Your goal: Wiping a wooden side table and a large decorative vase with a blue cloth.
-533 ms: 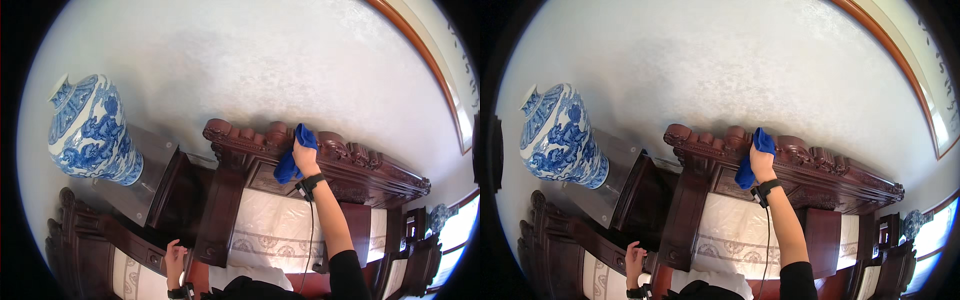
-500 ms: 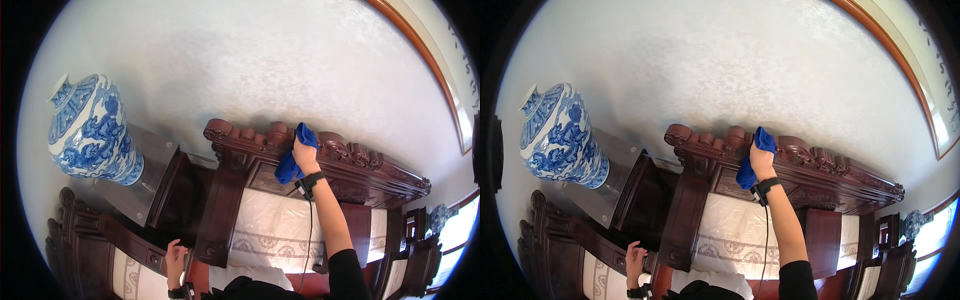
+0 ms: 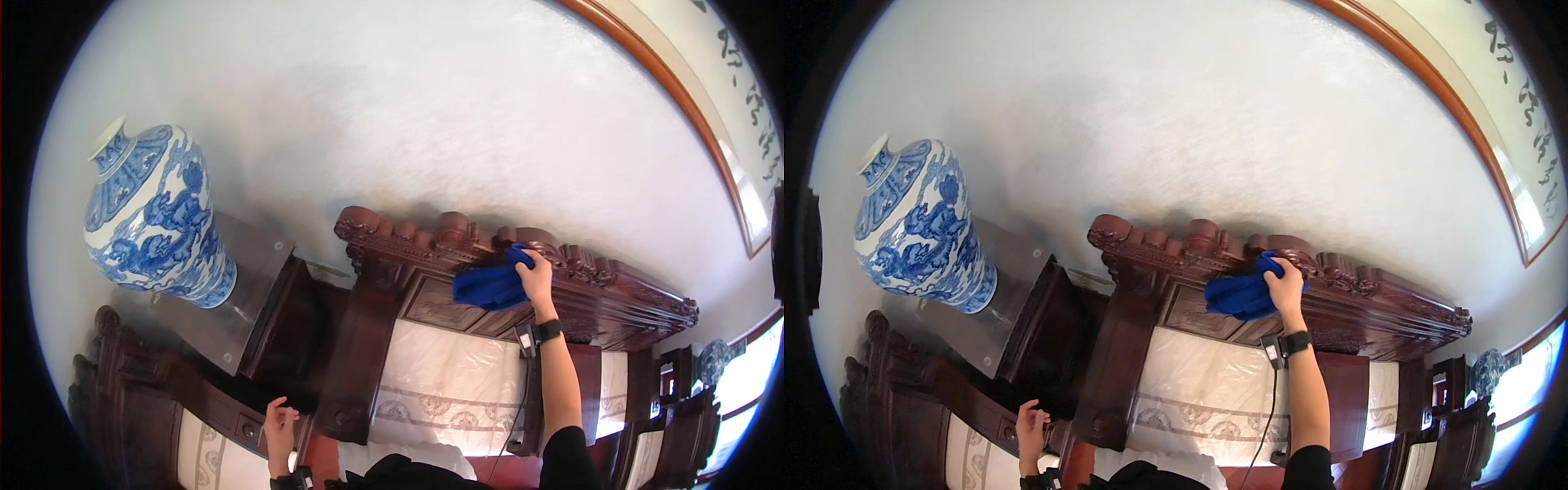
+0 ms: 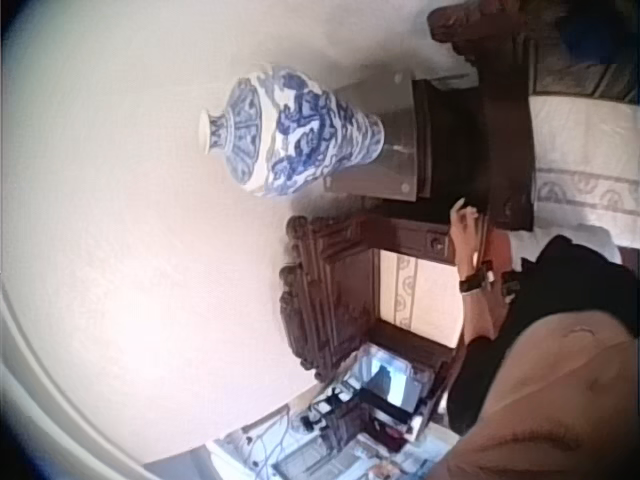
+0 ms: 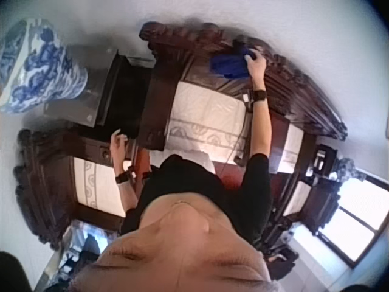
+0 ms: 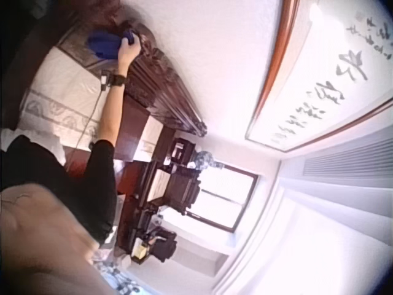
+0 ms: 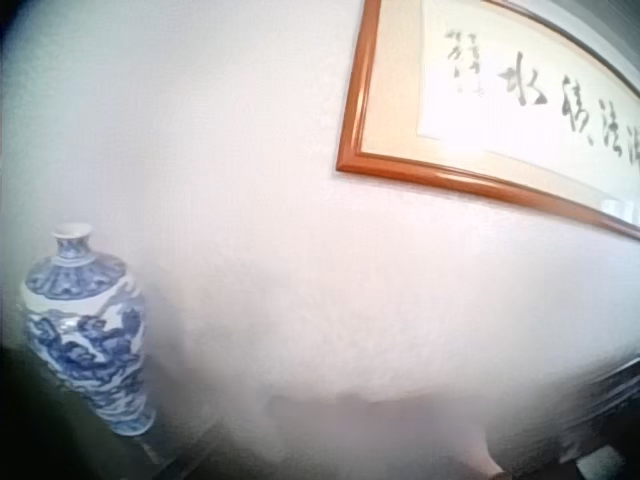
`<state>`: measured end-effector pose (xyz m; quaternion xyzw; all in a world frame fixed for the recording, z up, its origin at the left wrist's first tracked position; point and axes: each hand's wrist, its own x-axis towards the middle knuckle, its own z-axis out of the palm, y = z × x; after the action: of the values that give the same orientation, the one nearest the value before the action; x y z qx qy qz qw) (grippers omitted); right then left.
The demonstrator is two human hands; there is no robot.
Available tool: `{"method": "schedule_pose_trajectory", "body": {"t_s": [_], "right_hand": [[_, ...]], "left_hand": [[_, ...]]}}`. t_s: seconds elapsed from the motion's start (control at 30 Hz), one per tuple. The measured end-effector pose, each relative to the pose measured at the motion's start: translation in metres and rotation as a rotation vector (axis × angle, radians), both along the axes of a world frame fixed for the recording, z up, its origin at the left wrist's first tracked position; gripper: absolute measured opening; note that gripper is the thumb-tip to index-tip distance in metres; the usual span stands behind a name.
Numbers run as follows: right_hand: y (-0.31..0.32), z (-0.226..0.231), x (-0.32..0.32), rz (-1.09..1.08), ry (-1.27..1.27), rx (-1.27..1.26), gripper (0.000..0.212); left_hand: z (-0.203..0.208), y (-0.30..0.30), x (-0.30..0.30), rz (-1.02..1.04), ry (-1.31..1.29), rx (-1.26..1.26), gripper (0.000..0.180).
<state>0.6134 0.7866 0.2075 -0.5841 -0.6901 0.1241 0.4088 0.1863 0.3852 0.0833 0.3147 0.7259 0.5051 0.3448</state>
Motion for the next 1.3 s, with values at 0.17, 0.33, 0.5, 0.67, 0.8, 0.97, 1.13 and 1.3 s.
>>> {"method": "schedule_pose_trajectory", "body": {"t_s": [0.17, 0.33, 0.5, 0.67, 0.8, 0.97, 1.13, 1.3], "right_hand": [[-0.009, 0.032, 0.059, 0.044, 1.035, -0.043, 0.022], [-0.018, 0.098, 0.079, 0.016, 0.962, 0.424, 0.029], [0.020, 0.067, 0.063, -0.057, 0.050, 0.319, 0.037], [0.051, -0.004, 0.078, -0.169, -0.226, 0.135, 0.039], [0.057, -0.002, 0.065, -0.193, -0.138, 0.158, 0.033], [0.033, 0.003, 0.016, 0.028, -0.124, 0.298, 0.025], [0.043, 0.003, -0.037, 0.065, -0.490, 0.342, 0.022], [0.043, 0.003, -0.040, 0.062, -0.527, 0.354, 0.025]], "left_hand": [[0.006, 0.020, 0.002, -0.038, -0.017, 0.002, 0.025], [0.015, 0.037, 0.012, -0.046, -0.032, 0.016, 0.025], [0.001, 0.026, 0.015, -0.021, -0.025, -0.016, 0.026], [0.003, 0.029, 0.023, 0.008, -0.035, -0.039, 0.025], [-0.004, 0.031, 0.023, 0.032, -0.082, -0.034, 0.025], [0.000, 0.039, 0.023, -0.004, -0.042, -0.071, 0.025], [0.006, 0.053, 0.031, -0.030, -0.027, 0.006, 0.026], [0.006, 0.045, 0.037, -0.033, -0.033, -0.058, 0.025]]}}
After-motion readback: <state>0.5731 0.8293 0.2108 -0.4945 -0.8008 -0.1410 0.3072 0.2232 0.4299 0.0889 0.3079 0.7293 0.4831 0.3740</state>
